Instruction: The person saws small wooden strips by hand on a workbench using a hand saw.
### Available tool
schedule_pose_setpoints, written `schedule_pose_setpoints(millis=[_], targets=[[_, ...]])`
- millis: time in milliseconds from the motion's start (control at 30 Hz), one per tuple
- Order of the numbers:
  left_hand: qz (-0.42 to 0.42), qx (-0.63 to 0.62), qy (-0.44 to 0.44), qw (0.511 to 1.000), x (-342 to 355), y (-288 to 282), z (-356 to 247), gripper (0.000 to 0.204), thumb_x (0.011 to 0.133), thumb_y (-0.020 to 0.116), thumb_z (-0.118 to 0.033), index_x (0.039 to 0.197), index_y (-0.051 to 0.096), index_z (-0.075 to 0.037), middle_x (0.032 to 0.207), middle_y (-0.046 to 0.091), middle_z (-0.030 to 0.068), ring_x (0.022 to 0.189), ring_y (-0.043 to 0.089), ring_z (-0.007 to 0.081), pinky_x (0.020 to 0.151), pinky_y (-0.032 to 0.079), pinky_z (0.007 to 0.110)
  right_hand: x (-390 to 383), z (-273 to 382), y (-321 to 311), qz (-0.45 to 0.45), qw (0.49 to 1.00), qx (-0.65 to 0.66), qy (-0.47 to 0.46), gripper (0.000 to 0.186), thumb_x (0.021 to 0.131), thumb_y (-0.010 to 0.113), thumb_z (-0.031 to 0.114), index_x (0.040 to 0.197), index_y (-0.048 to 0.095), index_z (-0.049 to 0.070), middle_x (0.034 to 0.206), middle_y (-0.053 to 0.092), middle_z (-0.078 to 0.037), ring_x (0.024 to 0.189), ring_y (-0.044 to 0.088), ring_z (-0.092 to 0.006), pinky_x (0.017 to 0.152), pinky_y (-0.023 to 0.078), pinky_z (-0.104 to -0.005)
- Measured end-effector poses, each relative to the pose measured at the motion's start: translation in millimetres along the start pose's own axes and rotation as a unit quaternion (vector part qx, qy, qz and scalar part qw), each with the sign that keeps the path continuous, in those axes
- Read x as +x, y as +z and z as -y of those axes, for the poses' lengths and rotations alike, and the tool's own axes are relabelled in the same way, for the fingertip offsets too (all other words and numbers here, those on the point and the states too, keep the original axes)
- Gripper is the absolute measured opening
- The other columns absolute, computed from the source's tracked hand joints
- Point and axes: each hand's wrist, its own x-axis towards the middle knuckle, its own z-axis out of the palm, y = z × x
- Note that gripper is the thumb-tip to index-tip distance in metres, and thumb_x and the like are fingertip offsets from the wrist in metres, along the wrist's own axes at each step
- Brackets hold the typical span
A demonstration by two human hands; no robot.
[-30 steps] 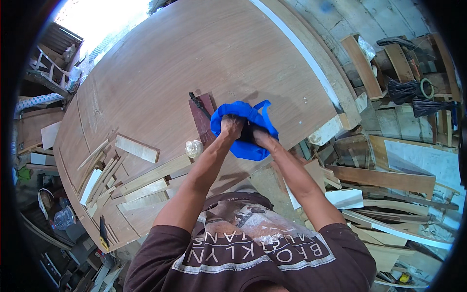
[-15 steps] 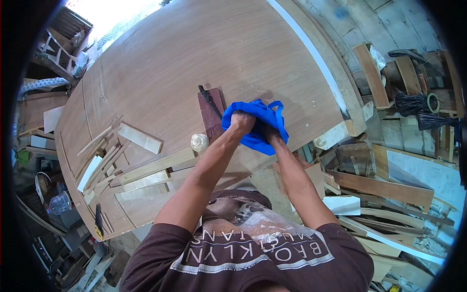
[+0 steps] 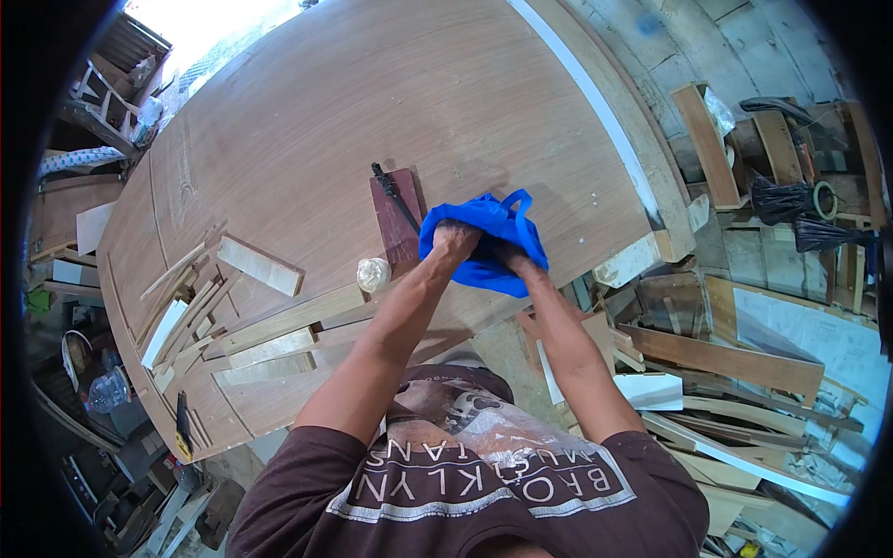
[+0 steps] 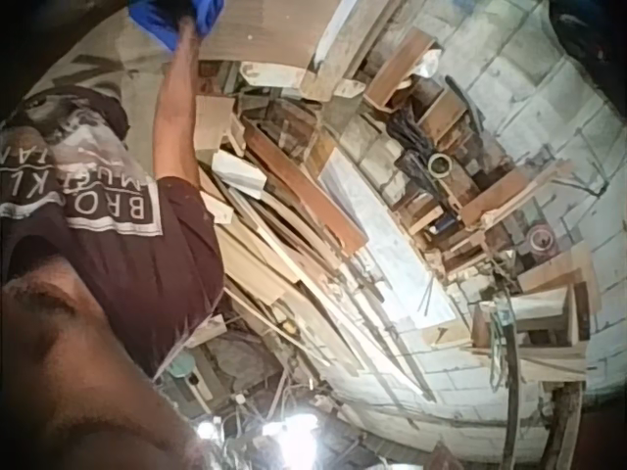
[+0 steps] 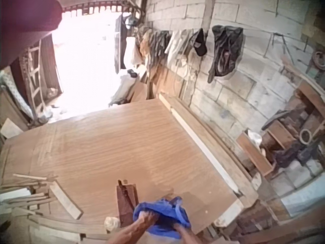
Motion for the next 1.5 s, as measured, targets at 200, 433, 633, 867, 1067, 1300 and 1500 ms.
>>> schedule_pose_setpoints(millis=[200,433,633,867,1067,1300,1500], targets=[[-0.087,-0.023,0.083,0.992,-6.0,36.0,24.1,0.053,0.079,0.063,-0.014,0.132,0.058,-0.008,0.139,0.055,0.0142,0.128,0.052,0.0327,0.108,0.043,0.042,-14.4,-6.4,21.7,-0.063,0.991,-0.089,-0.075,0.032,0.085,0.065,0.019,0.115,0.065,0.010,0.113,0.068,-0.014,0.102,0.065,-0.0348,0.089,0.051,-0.0460],[0.055,-0.042,0.024,0.997,-17.0,20.5,16.5,0.054,0.077,0.064,-0.014,0.131,0.058,-0.006,0.138,0.055,0.0178,0.128,0.052,0.0337,0.107,0.044,0.041,-19.7,29.9,21.1,-0.020,0.998,-0.059,-0.020,0.032,0.088,0.062,0.024,0.117,0.066,0.010,0.119,0.065,-0.018,0.114,0.059,-0.0375,0.097,0.048,-0.0466],[0.070,-0.012,0.050,0.996,-15.4,13.3,8.5,0.054,0.075,0.066,-0.012,0.129,0.059,-0.005,0.138,0.054,0.0192,0.127,0.052,0.0337,0.107,0.043,0.041,-20.9,0.4,19.7,-0.004,0.998,-0.064,-0.008,0.032,0.092,0.059,0.024,0.120,0.064,0.010,0.123,0.064,-0.019,0.118,0.057,-0.0381,0.099,0.046,-0.0464],[-0.061,-0.103,0.074,0.990,-22.7,51.6,42.6,0.053,0.076,0.065,-0.012,0.127,0.057,-0.004,0.133,0.056,0.0207,0.124,0.053,0.0368,0.106,0.043,0.042,-17.7,31.5,34.1,-0.034,0.999,0.007,0.000,0.033,0.095,0.056,0.021,0.125,0.061,0.009,0.128,0.062,-0.018,0.124,0.054,-0.0359,0.103,0.044,-0.0469],[-0.105,-0.109,0.076,0.985,-29.2,49.8,35.8,0.044,0.079,0.062,-0.014,0.122,0.060,-0.006,0.128,0.059,0.0209,0.121,0.055,0.0372,0.103,0.045,0.043,0.9,43.4,17.3,-0.018,0.996,-0.048,-0.079,0.038,0.088,0.062,0.010,0.126,0.058,0.009,0.123,0.061,-0.021,0.113,0.059,-0.0385,0.096,0.048,-0.0457],[-0.062,-0.054,0.070,0.994,-37.1,8.8,27.6,0.034,0.081,0.056,-0.010,0.113,0.066,-0.005,0.118,0.065,0.0197,0.112,0.061,0.0364,0.093,0.050,0.044,-19.4,66.4,-50.4,0.092,0.992,-0.080,-0.018,0.036,0.080,0.062,0.006,0.115,0.065,0.012,0.109,0.066,-0.020,0.101,0.064,-0.0388,0.086,0.052,-0.0437],[0.143,-0.133,0.093,0.976,-21.5,-38.9,20.0,0.032,0.089,0.054,-0.017,0.116,0.065,-0.003,0.119,0.066,0.0174,0.111,0.062,0.0357,0.094,0.050,0.043,-36.1,36.1,-53.8,0.160,0.972,-0.169,-0.032,0.031,0.082,0.059,0.002,0.112,0.061,0.010,0.096,0.066,-0.019,0.087,0.062,-0.0422,0.077,0.051,-0.0482]])
